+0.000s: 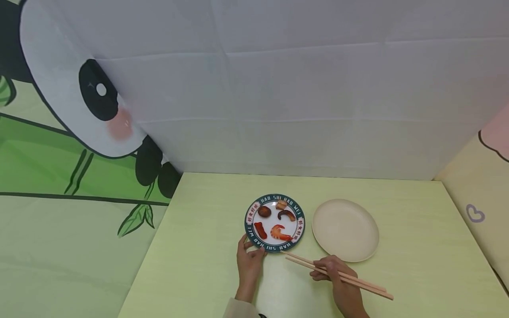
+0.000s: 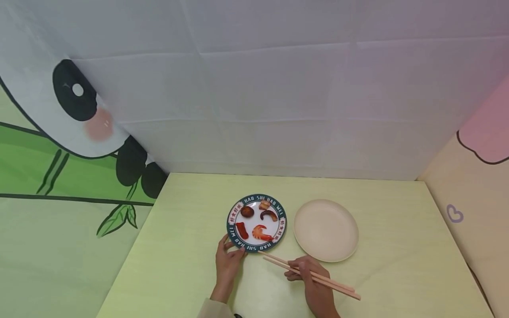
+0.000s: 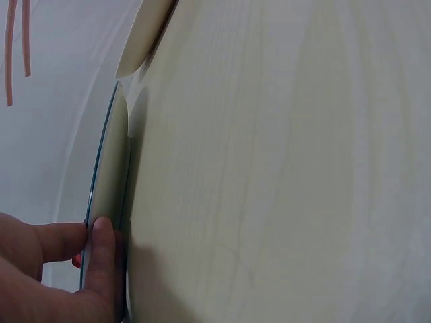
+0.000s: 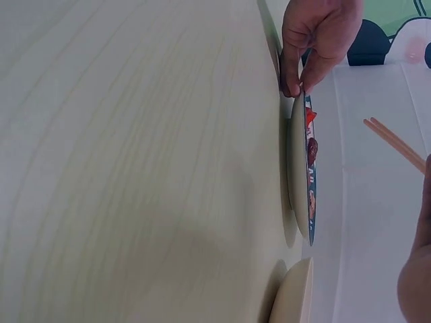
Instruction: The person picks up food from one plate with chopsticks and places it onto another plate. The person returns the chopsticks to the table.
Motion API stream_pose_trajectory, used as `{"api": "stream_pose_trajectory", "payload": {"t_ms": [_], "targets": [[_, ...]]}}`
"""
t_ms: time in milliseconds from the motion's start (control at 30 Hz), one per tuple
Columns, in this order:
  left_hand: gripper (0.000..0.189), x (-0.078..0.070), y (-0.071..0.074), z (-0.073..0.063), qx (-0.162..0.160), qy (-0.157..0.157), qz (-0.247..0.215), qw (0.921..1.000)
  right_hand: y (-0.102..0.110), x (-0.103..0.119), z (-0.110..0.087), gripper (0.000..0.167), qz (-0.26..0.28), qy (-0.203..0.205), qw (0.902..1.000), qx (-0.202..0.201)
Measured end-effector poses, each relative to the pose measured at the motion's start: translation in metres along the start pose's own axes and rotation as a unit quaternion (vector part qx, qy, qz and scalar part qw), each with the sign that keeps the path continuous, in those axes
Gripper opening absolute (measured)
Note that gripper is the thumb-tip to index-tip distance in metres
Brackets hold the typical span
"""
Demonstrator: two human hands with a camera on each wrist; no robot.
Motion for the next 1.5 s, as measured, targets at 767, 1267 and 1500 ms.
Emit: {"api": "stream_pose_trajectory", "payload": {"t_ms": [767,1267,1500], "targets": [[0.072,0.0043,0.0004,0.0007,0.0,-0.007,-0.01,0.9999,0.0053,0.0023,-0.0001,0.02,-0.01,0.027,0.9985,-0.048],[0.072,0.0032,-0.0006,0.0009,0.002,-0.005,-0.011,0.9999,-0.0018,-0.001,0.0005,0.017,-0.015,0.006,0.9997,-0.021],[0.073,0.002,-0.0003,0.002,0.002,-0.009,-0.004,0.9999,0.0004,-0.0022,0.0016,0.024,-0.004,0.033,0.9994,-0.015]]}}
Point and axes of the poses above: each hand's wrist, its own z-axis towards the middle knuckle, its own y-axis out of the back of the hand, x = y × z, the point moved 8 cm from there along z, towards the middle knuckle, and after that the axes turned 4 degrees about x, right-handed, at the moved point
